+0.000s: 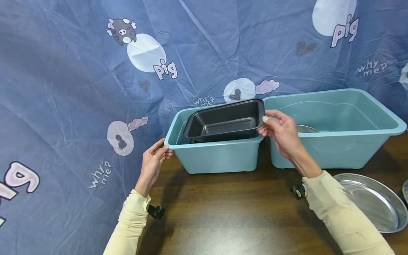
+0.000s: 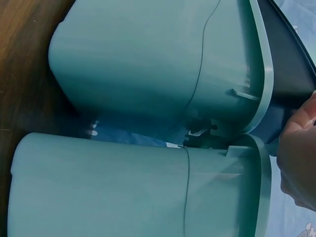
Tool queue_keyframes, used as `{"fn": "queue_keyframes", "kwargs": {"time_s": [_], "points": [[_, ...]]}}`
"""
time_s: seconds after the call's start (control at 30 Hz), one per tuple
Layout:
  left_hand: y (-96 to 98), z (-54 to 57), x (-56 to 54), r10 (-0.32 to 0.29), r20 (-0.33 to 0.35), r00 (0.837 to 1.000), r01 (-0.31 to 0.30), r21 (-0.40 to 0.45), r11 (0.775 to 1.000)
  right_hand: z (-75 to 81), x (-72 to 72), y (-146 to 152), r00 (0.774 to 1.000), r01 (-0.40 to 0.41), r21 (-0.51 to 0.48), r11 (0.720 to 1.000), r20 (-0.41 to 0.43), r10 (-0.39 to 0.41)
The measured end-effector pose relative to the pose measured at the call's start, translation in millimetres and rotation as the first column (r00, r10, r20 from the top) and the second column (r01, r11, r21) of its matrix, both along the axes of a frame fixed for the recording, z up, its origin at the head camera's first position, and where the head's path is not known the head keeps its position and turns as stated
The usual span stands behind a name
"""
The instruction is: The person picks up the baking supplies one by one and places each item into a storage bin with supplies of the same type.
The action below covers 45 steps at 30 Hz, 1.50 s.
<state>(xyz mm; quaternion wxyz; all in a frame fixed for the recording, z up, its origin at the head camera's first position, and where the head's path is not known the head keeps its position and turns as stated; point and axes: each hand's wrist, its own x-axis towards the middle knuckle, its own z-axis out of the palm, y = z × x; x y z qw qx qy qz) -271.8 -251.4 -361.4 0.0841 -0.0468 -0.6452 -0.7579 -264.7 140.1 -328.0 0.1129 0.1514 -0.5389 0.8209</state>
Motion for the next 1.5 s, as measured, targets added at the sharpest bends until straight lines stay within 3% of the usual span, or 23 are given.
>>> {"fn": "queue_keyframes", "kwargs": {"time_s": [0.6, 0.8, 0.93, 1.07, 1.17, 1.5], "points": [[-1.3, -0.4, 0.3, 0.012, 0.005, 1.0, -0.011, -0.009, 1.0, 1.8, -10.6, -17.8, 1.0, -0.001, 0.077, 0.997, -0.014, 0.002], [-1.8, -1.1, 0.8, 0.011, 0.001, 1.0, -0.011, -0.009, 1.0, 1.6, -13.4, -22.9, 1.0, -0.009, 0.175, 0.984, 0.002, 0.009], [-1.6, -0.7, 1.3, 0.01, -0.002, 1.0, -0.01, -0.003, 1.0, 4.7, -14.4, -25.4, 0.999, -0.029, 0.298, 0.954, 0.045, 0.017], [-1.0, 0.3, 1.3, 0.012, -0.001, 1.0, -0.012, -0.007, 1.0, 8.5, -12.8, -24.0, 0.998, -0.02, 0.454, 0.891, 0.061, -0.009], [-0.6, 0.7, 1.1, 0.011, 0.0, 1.0, -0.011, -0.007, 1.0, 10.5, -10.0, -20.5, 0.999, -0.016, 0.491, 0.871, 0.047, -0.008], [1.2, 0.7, 0.5, 0.011, 0.0, 1.0, -0.011, 0.012, 1.0, 12.4, -0.7, -5.2, 0.998, 0.005, 0.406, 0.914, -0.059, 0.021]]}}
